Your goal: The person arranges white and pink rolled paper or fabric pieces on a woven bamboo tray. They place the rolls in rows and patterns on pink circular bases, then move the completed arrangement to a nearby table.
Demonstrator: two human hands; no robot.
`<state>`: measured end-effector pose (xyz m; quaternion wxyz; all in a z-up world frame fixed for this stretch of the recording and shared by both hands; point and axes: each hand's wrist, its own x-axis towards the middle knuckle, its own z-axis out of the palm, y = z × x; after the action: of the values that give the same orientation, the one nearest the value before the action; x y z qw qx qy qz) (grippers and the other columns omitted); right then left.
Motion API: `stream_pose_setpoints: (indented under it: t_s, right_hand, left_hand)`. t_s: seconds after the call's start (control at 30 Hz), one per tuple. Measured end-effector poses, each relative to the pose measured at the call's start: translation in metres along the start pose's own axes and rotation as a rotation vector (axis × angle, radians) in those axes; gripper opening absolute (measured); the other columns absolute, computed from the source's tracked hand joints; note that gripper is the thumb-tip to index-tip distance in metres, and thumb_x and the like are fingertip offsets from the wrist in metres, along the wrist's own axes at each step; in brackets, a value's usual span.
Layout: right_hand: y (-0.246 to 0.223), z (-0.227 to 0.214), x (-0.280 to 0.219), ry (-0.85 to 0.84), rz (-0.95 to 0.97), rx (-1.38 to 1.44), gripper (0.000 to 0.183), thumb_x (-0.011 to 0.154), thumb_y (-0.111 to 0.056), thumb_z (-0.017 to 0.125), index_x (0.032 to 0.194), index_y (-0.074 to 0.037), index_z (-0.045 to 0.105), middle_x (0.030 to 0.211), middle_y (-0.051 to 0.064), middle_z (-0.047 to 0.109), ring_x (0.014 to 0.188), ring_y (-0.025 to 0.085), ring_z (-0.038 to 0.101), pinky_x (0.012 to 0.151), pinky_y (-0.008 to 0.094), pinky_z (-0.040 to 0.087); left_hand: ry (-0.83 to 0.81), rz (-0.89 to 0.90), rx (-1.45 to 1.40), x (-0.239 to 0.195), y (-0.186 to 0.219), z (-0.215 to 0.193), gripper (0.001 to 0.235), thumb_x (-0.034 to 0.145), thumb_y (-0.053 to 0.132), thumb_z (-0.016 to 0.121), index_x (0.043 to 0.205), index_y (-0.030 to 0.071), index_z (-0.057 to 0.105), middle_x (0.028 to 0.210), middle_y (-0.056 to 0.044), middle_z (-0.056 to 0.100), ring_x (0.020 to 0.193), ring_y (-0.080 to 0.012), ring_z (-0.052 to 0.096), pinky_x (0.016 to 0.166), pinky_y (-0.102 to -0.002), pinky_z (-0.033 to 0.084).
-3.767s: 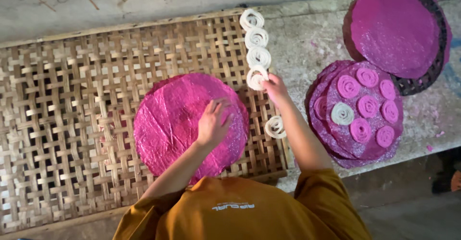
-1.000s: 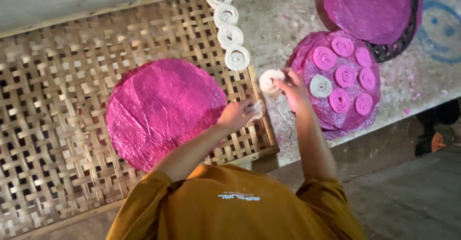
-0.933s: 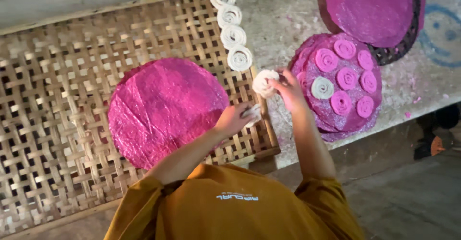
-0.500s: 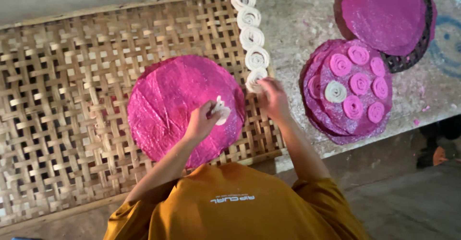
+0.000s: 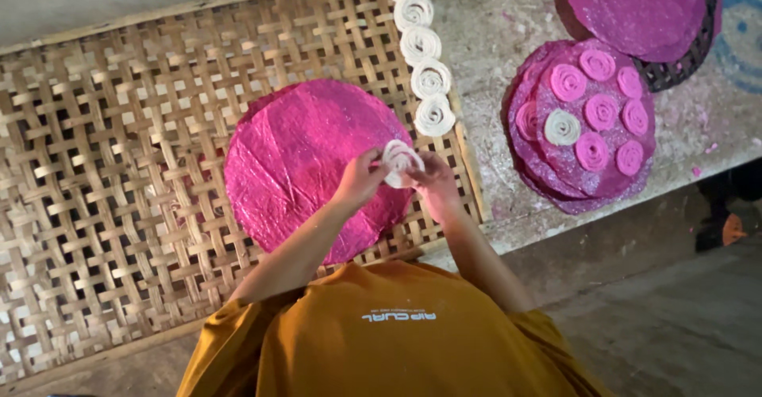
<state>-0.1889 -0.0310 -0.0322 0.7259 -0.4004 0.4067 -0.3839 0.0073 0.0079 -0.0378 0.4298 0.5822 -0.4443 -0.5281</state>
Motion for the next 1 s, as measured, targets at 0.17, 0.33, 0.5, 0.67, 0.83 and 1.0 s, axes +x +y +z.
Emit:
stream_pose_setpoints:
  t_s: [0.17, 0.33, 0.5, 0.67, 0.83, 1.0]
  right_hand:
    - [0.000, -0.038, 0.006, 0.143, -0.162, -0.281, 0.028, 0.091, 0.005, 0.077, 0.115, 0.000, 0.063, 0.105, 0.011, 0.066, 0.098, 0.020, 0.062, 0.086, 0.035, 0.052]
    - [-0.042, -0.066, 0.022, 0.164, -0.579, -0.833, 0.026, 0.091, 0.001, 0.076, 0.113, -0.003, 0.063, 0.109, 0.012, 0.065, 0.103, 0.024, 0.065, 0.093, 0.037, 0.050]
    - [-0.074, -0.077, -0.010, 0.055, -0.737, -1.263, 0.032, 0.089, 0.005, 0.060, 0.118, -0.006, 0.068, 0.121, 0.016, 0.069, 0.116, 0.037, 0.064, 0.097, 0.042, 0.052]
    - [-0.084, -0.075, 0.010, 0.178, -0.639, -1.197, 0.026, 0.095, -0.002, 0.062, 0.119, -0.008, 0.067, 0.111, 0.016, 0.068, 0.105, 0.035, 0.065, 0.088, 0.044, 0.052]
    - [-0.084, -0.065, 0.079, 0.188, -0.742, -1.334, 0.018, 0.092, -0.011, 0.072, 0.110, -0.009, 0.068, 0.100, 0.016, 0.066, 0.100, 0.041, 0.061, 0.085, 0.049, 0.050]
    - [-0.079, -0.062, 0.107, 0.158, -0.777, -1.458, 0.020, 0.085, -0.012, 0.074, 0.102, -0.010, 0.064, 0.098, 0.017, 0.063, 0.099, 0.043, 0.059, 0.081, 0.051, 0.048]
  left_hand:
    - [-0.086, -0.091, 0.212, 0.026, 0.015, 0.024, 0.037, 0.095, 0.018, 0.068, 0.130, 0.008, 0.065, 0.118, -0.012, 0.073, 0.104, -0.0265, 0.073, 0.094, -0.037, 0.057]
    - [-0.021, 0.506, 0.385, 0.063, 0.030, 0.039, 0.038, 0.089, 0.006, 0.064, 0.125, 0.015, 0.071, 0.124, -0.010, 0.075, 0.115, -0.0308, 0.071, 0.100, -0.043, 0.059]
    - [0.150, 0.920, 0.740, 0.047, 0.009, 0.031, 0.055, 0.093, -0.011, 0.050, 0.132, 0.020, 0.071, 0.138, -0.004, 0.071, 0.130, -0.0260, 0.066, 0.113, -0.046, 0.048]
    - [0.137, 0.383, 0.682, 0.047, 0.015, 0.040, 0.032, 0.091, 0.014, 0.065, 0.124, 0.012, 0.067, 0.125, -0.010, 0.062, 0.122, -0.0285, 0.056, 0.104, -0.052, 0.043]
    - [0.086, 0.189, 0.799, 0.068, 0.035, 0.059, 0.029, 0.090, 0.027, 0.071, 0.115, 0.015, 0.066, 0.120, -0.011, 0.055, 0.119, -0.0300, 0.051, 0.100, -0.049, 0.040]
    - [0.056, 0.250, 0.726, 0.071, 0.028, 0.065, 0.026, 0.088, 0.023, 0.069, 0.111, 0.014, 0.064, 0.115, -0.010, 0.061, 0.113, -0.0284, 0.059, 0.093, -0.045, 0.049]
